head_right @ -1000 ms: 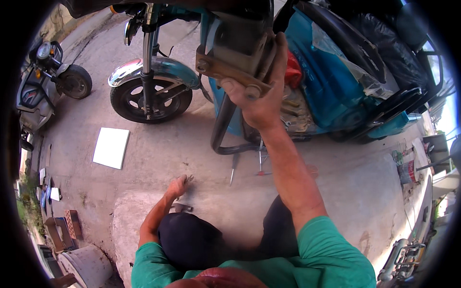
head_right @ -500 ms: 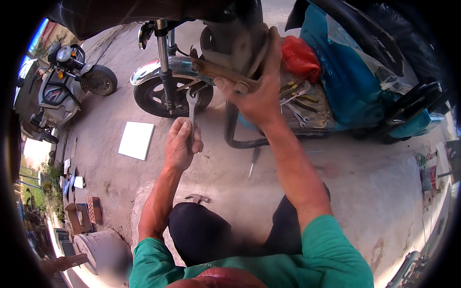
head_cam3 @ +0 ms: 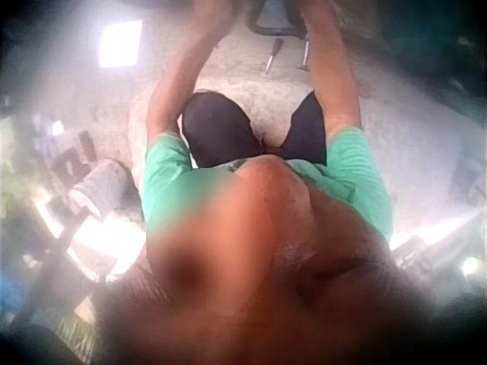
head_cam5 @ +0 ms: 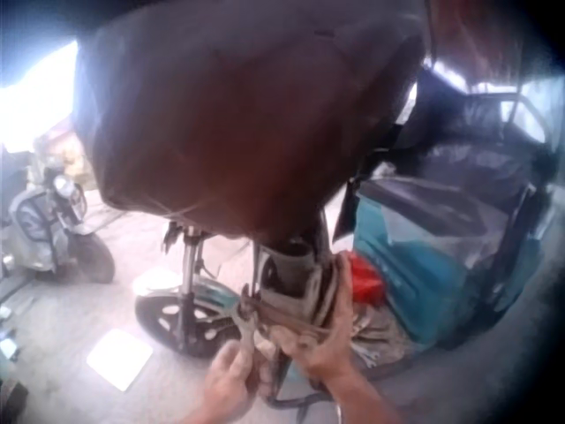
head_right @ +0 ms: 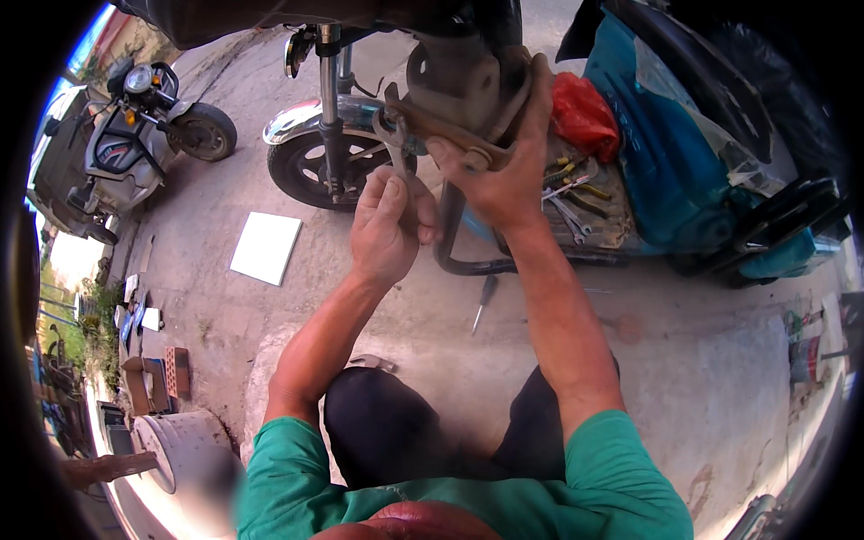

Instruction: The person disassembles and adjusts components on a small electric tricycle using a hammer, wrenches, and a screwdriver.

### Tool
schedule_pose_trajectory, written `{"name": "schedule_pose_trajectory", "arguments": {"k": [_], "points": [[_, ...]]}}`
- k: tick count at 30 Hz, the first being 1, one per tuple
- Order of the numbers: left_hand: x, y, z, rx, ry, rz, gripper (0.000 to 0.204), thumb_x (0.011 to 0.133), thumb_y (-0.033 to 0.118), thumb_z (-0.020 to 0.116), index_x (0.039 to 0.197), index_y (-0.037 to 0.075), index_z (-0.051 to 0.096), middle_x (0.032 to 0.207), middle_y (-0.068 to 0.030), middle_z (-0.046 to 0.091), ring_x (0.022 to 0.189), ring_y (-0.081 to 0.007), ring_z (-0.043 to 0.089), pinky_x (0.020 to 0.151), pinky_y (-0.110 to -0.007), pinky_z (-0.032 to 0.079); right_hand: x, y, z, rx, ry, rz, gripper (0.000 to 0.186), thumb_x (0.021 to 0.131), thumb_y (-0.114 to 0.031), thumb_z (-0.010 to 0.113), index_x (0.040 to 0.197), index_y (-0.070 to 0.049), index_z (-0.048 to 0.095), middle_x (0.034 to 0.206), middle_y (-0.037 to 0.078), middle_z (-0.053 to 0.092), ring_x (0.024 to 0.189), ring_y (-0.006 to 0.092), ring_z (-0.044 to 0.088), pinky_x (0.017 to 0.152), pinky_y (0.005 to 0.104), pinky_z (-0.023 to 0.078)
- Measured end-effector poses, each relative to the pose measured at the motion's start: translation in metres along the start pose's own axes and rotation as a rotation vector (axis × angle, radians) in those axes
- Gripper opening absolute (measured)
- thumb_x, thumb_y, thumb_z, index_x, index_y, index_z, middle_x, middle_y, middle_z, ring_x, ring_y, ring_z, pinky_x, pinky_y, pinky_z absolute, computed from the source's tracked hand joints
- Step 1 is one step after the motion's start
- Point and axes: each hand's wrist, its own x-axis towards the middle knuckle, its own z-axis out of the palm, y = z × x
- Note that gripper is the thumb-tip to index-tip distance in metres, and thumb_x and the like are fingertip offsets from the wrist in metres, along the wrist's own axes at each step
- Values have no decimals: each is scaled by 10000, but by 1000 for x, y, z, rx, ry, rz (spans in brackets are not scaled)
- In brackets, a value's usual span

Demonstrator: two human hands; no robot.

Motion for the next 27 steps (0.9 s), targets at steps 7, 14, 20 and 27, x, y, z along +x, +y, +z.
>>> {"name": "schedule_pose_trajectory", "arguments": {"k": [7, 14, 20, 27], "points": [[14, -9, 7, 11, -127, -13, 359, 1112, 355, 460, 1083, -1, 497, 809, -152, 627, 664, -231, 637, 668, -352, 572, 1, 5, -3, -42, -4, -26, 1238, 733, -192, 873, 1626, 24, 42, 1545, 257, 360, 1383, 320, 484, 1130, 414, 447], [-8, 16, 48, -174, -50, -215, 402, 1120, 399, 410, 1083, 7, 492, 819, -158, 636, 659, -263, 649, 707, -405, 589, 1, 3, -3, -124, -5, -81, 1235, 733, -182, 872, 1625, 26, 45, 1551, 264, 353, 1387, 321, 478, 1137, 415, 438], [-3, 4, 37, -86, -84, -118, 402, 1115, 398, 425, 1035, 14, 515, 751, -135, 619, 646, -208, 634, 652, -353, 572, 3, 2, -2, -110, -17, -80, 1236, 729, -182, 879, 1620, 35, 51, 1542, 259, 359, 1390, 314, 472, 1138, 416, 437], [52, 124, -32, 1482, -321, 350, 212, 1024, 226, 641, 1042, 15, 655, 785, -142, 662, 691, -263, 660, 637, -377, 518, 2, 3, -4, -4, -14, -7, 1249, 723, -227, 897, 1608, 52, 62, 1521, 251, 370, 1380, 314, 482, 1129, 415, 451]]}}
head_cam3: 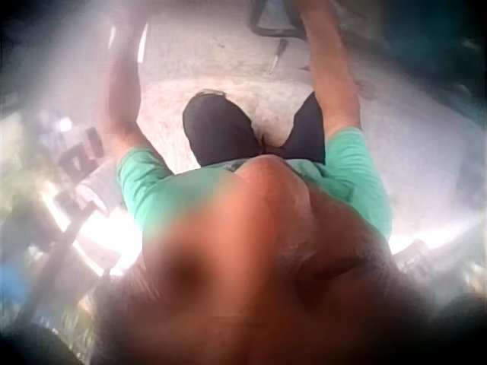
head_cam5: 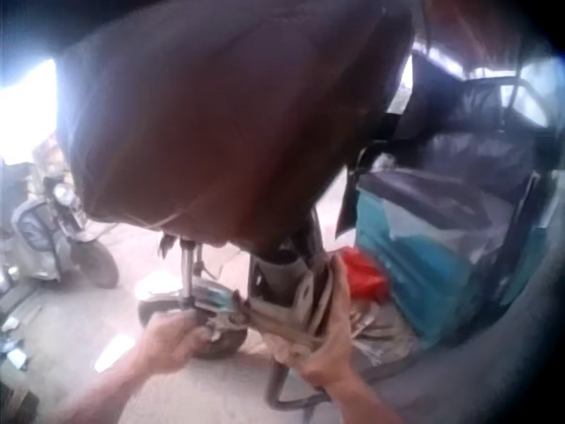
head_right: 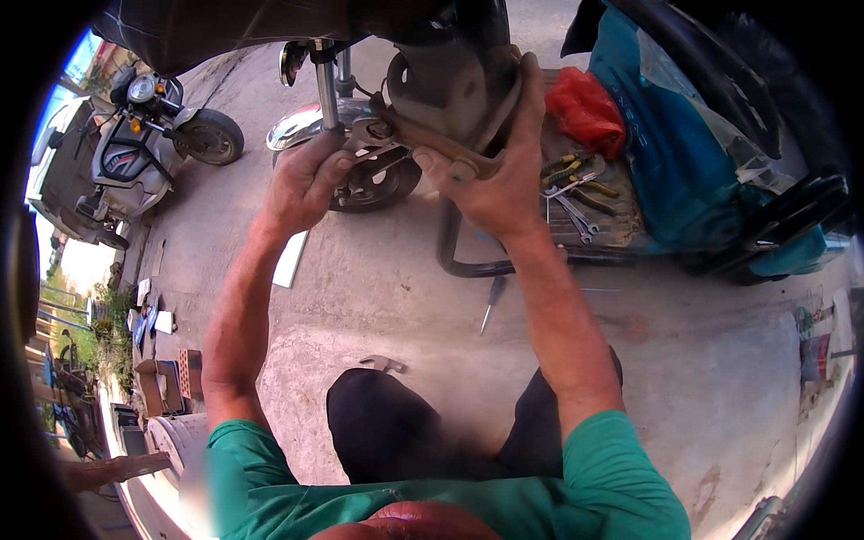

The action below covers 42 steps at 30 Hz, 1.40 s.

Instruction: The person disassembles and adjusts components on a small electric tricycle using a hammer, wrenches, and a screwdriver.

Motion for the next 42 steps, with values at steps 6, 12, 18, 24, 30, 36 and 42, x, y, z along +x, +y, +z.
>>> {"name": "schedule_pose_trajectory", "arguments": {"k": [6, 12, 18, 24, 30, 36, 42], "points": [[71, 98, -108, 714, -274, -128, 264, 832, 264, 858, 928, 54, 730, 832, -81, 723, 699, -190, 683, 681, -321, 547, 2, 10, -2, -131, 17, -106, 1207, 756, -280, 865, 1625, -2, 74, 1544, 235, 338, 1407, 318, 471, 1149, 412, 465], [69, 159, -111, 586, -78, -324, 357, 788, 281, 867, 970, 12, 718, 821, -95, 733, 670, -162, 674, 626, -298, 530, 5, 1, 0, -122, 125, -123, 1215, 604, -241, 948, 1568, 34, 260, 1475, 244, 453, 1349, 385, 515, 1125, 434, 451], [76, 222, -53, 183, 1, -238, 469, 996, 464, 640, 1014, -2, 692, 643, -39, 602, 499, -75, 557, 482, -231, 419, 6, 2, -3, -142, 128, -127, 1246, 648, -305, 925, 1612, -6, 194, 1558, 228, 388, 1429, 368, 432, 1176, 445, 403], [11, 220, 24, 173, -185, -44, 192, 999, 128, 621, 1079, -35, 682, 818, -109, 695, 685, -217, 690, 623, -305, 537, 7, -3, -4, -121, 119, -102, 1287, 598, -270, 946, 1617, -46, 193, 1547, 228, 381, 1414, 405, 427, 1177, 483, 387], [-75, 144, 111, -289, 35, -443, 175, 1022, 47, 577, 1179, -23, 612, 1160, -162, 621, 1010, -235, 677, 877, -370, 563, 7, -1, -13, -117, 58, -60, 1319, 593, -244, 943, 1630, -77, 145, 1555, 223, 350, 1440, 412, 382, 1196, 510, 361], [-70, 88, 127, -289, 173, -413, 402, 910, -83, 650, 1223, 35, 427, 1117, -176, 590, 954, -228, 649, 871, -394, 585, 7, -2, -16, -140, 32, -40, 1324, 601, -241, 945, 1633, -89, 128, 1568, 221, 324, 1452, 411, 364, 1197, 512, 368], [-68, 42, 80, -362, 348, -659, 393, 858, -34, 732, 1196, -11, 532, 988, -81, 637, 854, -169, 648, 796, -328, 564, 6, -3, -10, -114, 48, -53, 1315, 574, -246, 965, 1601, -12, 178, 1544, 265, 357, 1444, 446, 370, 1194, 509, 350]]}}
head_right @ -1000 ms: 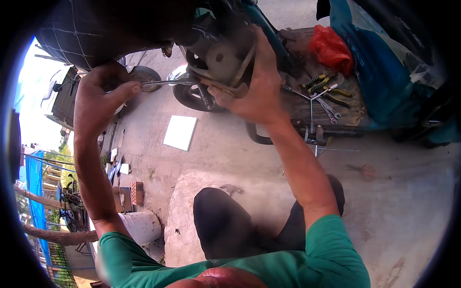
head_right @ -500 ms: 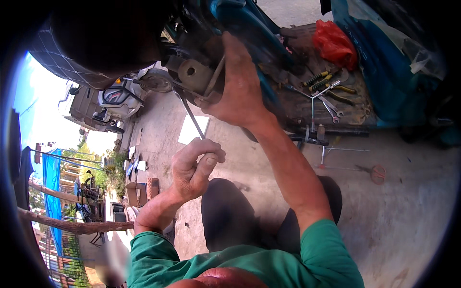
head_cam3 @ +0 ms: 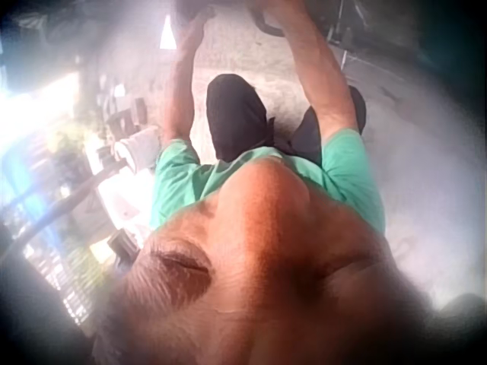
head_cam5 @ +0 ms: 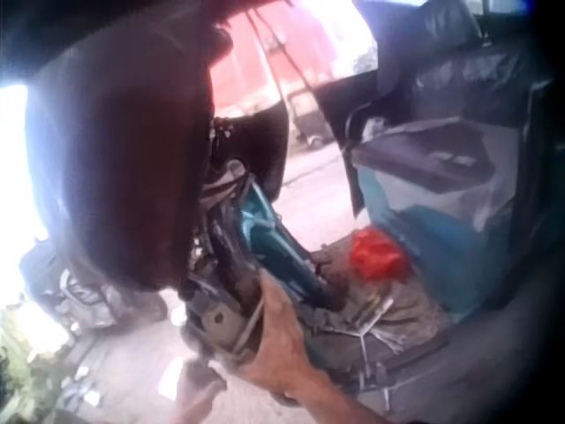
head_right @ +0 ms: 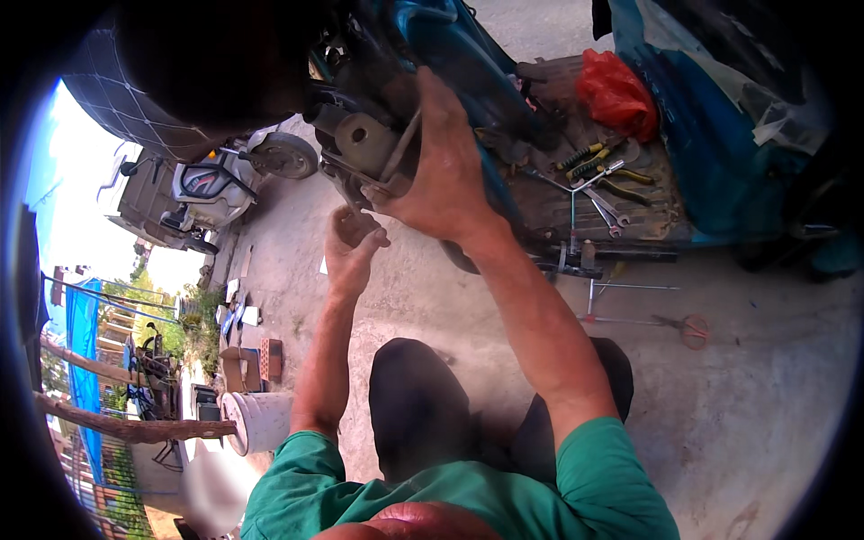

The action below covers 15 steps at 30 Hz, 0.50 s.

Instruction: The person disassembles and adjusts components on a small electric tricycle using a hammer, wrenches, and a screwdriver.

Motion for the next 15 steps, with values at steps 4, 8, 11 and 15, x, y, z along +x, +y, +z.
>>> {"name": "schedule_pose_trajectory", "arguments": {"k": [4, 8, 11, 15], "points": [[65, 52, -71, 692, -33, 283, 142, 872, 14, 713, 1014, 10, 714, 991, -95, 662, 860, -206, 687, 759, -323, 544, -1, 0, 4, -17, -27, 20, 1345, 605, -263, 951, 1638, -99, 105, 1577, 216, 314, 1454, 409, 366, 1203, 513, 368], [107, 138, -96, 970, -25, 585, 138, 903, 85, 723, 1020, 12, 717, 971, -136, 713, 818, -278, 710, 731, -345, 552, 3, 2, -12, -67, -24, 68, 1350, 603, -268, 958, 1638, -101, 107, 1576, 228, 315, 1460, 419, 358, 1217, 514, 344], [104, 175, -119, 1106, -54, 596, 170, 911, 111, 742, 1047, 13, 712, 947, -151, 754, 799, -270, 725, 743, -322, 549, -3, 4, -1, -48, 17, 27, 1358, 561, -293, 980, 1599, 4, 156, 1558, 279, 349, 1452, 465, 360, 1196, 523, 336], [73, 212, -133, 930, -6, 409, 147, 905, 34, 736, 1042, 10, 688, 892, -53, 741, 814, -121, 679, 750, -277, 511, -5, 3, -4, -31, -3, 52, 1375, 577, -342, 975, 1603, -16, 119, 1592, 269, 293, 1487, 457, 309, 1209, 541, 315]]}}
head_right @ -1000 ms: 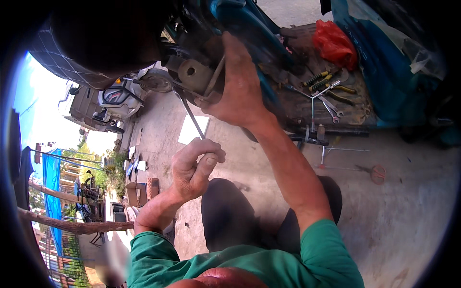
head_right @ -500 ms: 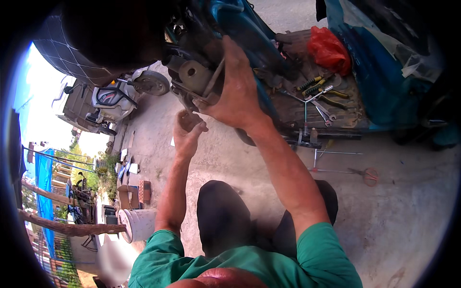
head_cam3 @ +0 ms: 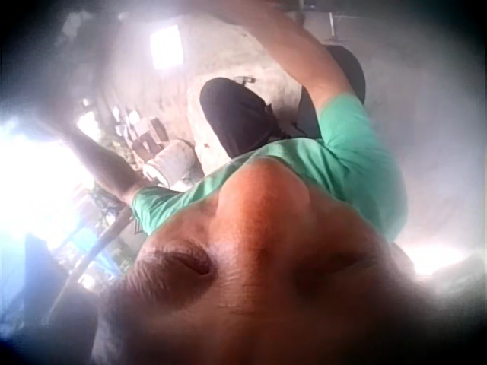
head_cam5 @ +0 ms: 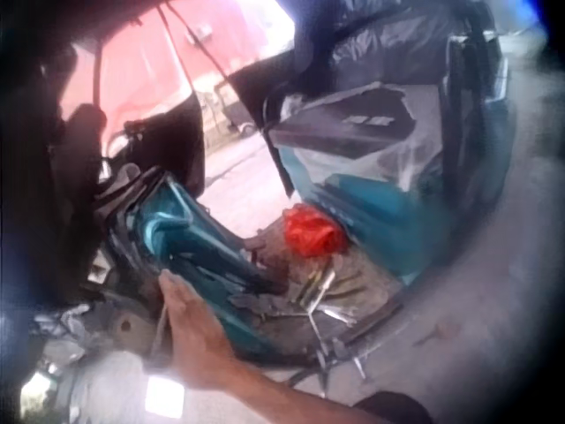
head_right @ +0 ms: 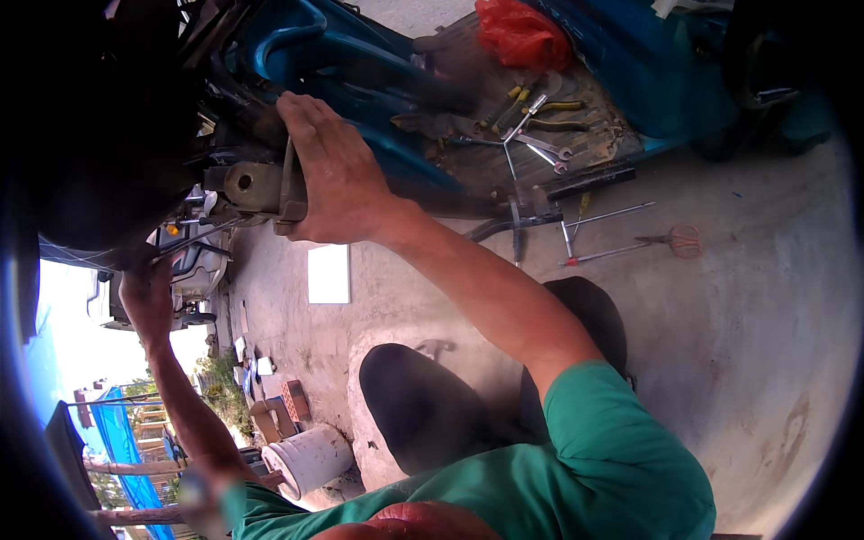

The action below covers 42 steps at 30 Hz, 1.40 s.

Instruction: The person disassembles and adjusts components on a small electric tricycle using a hammer, wrenches, and a screwdriver.

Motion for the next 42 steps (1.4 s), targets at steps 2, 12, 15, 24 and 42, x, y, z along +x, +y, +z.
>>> {"name": "schedule_pose_trajectory", "arguments": {"k": [2, 12, 15, 24, 42], "points": [[-13, 29, -22, 56, -51, 57, 177, 865, -65, 717, 1000, 9, 631, 906, -14, 652, 823, -69, 615, 735, -248, 489, 1, -5, -3, 18, -12, 20, 1375, 584, -361, 971, 1602, -22, 112, 1603, 265, 272, 1499, 455, 288, 1214, 545, 306], [-66, 140, 65, -395, -161, 431, 185, 900, 158, 721, 936, -22, 703, 825, -95, 634, 690, -185, 610, 585, -309, 475, 5, 0, 11, 53, 114, -81, 1330, 555, -269, 976, 1601, -30, 189, 1561, 267, 359, 1452, 463, 373, 1184, 536, 357], [-97, 146, 98, -457, -100, 296, 79, 907, 48, 695, 962, -8, 686, 853, -83, 604, 738, -182, 602, 664, -335, 513, 6, 2, 8, 54, 98, -85, 1323, 578, -259, 970, 1623, -57, 184, 1560, 261, 364, 1446, 444, 385, 1188, 533, 364], [-137, 129, 216, -747, -21, -381, 478, 878, 23, 734, 1270, 14, 459, 1095, -71, 599, 975, -150, 611, 901, -322, 522, 4, 4, 9, 6, 70, -112, 1308, 621, -328, 956, 1627, -61, 164, 1577, 233, 336, 1443, 419, 395, 1188, 513, 377], [30, -9, 66, 529, 108, 299, 151, 877, 169, 677, 993, 92, 737, 936, -130, 727, 833, -354, 710, 732, -469, 569, 4, -3, 3, -15, 8, -34, 1339, 599, -280, 955, 1641, -129, 127, 1582, 194, 326, 1454, 399, 373, 1204, 507, 372]]}}
